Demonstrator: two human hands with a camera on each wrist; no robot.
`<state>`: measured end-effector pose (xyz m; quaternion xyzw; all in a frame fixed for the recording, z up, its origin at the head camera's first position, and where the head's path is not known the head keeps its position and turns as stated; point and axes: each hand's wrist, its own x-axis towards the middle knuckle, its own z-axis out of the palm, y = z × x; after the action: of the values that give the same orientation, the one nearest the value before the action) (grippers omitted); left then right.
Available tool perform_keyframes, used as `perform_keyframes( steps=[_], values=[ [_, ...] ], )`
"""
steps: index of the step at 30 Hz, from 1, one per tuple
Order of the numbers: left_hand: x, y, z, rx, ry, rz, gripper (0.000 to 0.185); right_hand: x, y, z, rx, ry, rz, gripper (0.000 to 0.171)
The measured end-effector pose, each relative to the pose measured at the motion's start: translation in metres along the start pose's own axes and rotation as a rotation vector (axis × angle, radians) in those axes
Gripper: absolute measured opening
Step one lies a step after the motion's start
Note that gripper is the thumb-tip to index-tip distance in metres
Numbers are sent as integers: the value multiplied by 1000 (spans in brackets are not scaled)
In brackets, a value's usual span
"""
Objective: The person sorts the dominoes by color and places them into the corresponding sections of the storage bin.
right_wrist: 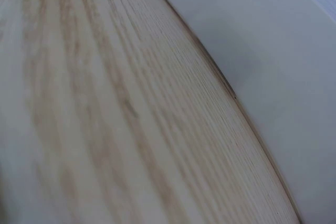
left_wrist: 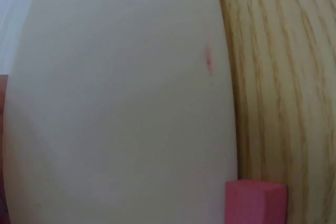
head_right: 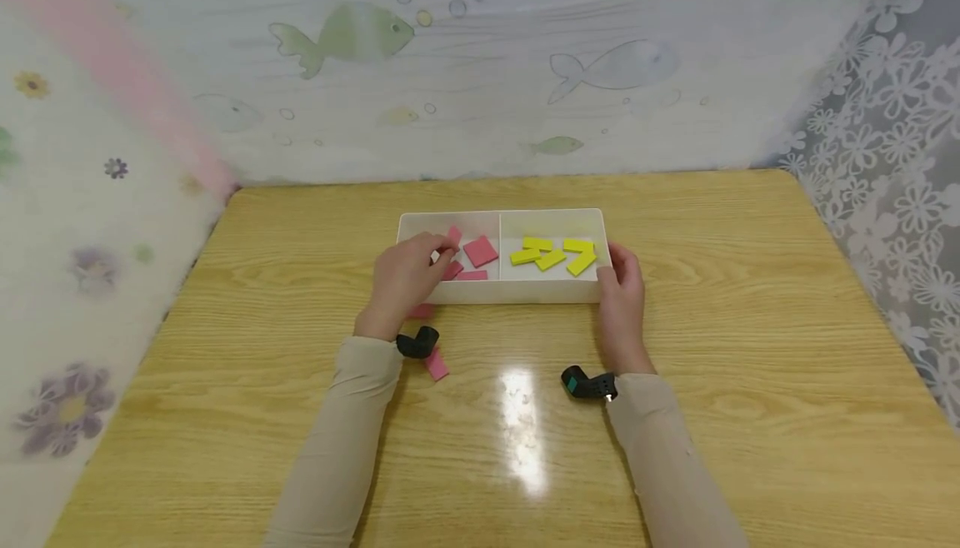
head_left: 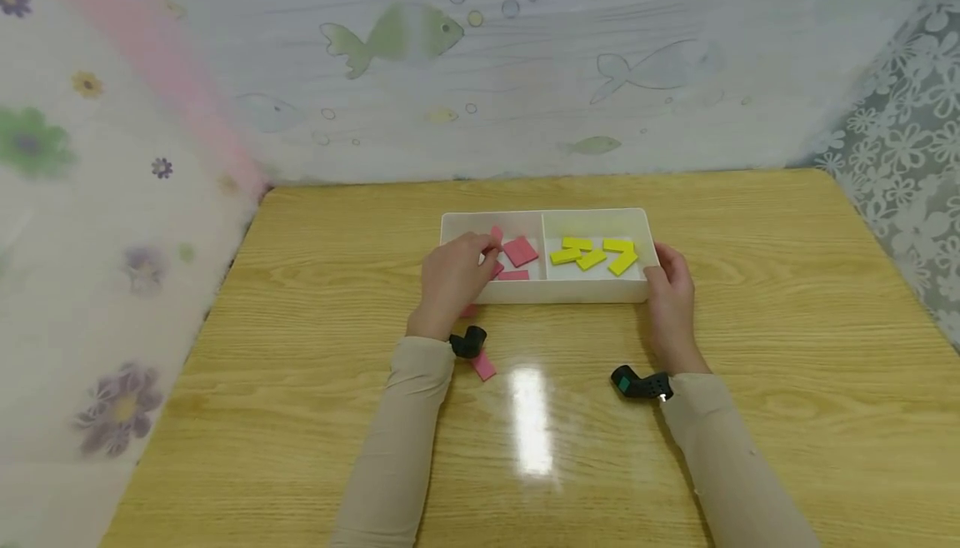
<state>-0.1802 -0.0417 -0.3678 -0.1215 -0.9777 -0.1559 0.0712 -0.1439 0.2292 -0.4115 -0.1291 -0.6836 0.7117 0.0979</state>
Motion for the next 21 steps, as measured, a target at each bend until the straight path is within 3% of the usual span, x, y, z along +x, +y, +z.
perform_keyframes(
  steps=[11,21],
  values=[
    [-2,4,-1,104,-9,-4,24,0,-1,2,3,8,5,39],
    [-2,6,1,115,-24,-11,33,0,-1,0,-21,1,-1,40]
  ],
)
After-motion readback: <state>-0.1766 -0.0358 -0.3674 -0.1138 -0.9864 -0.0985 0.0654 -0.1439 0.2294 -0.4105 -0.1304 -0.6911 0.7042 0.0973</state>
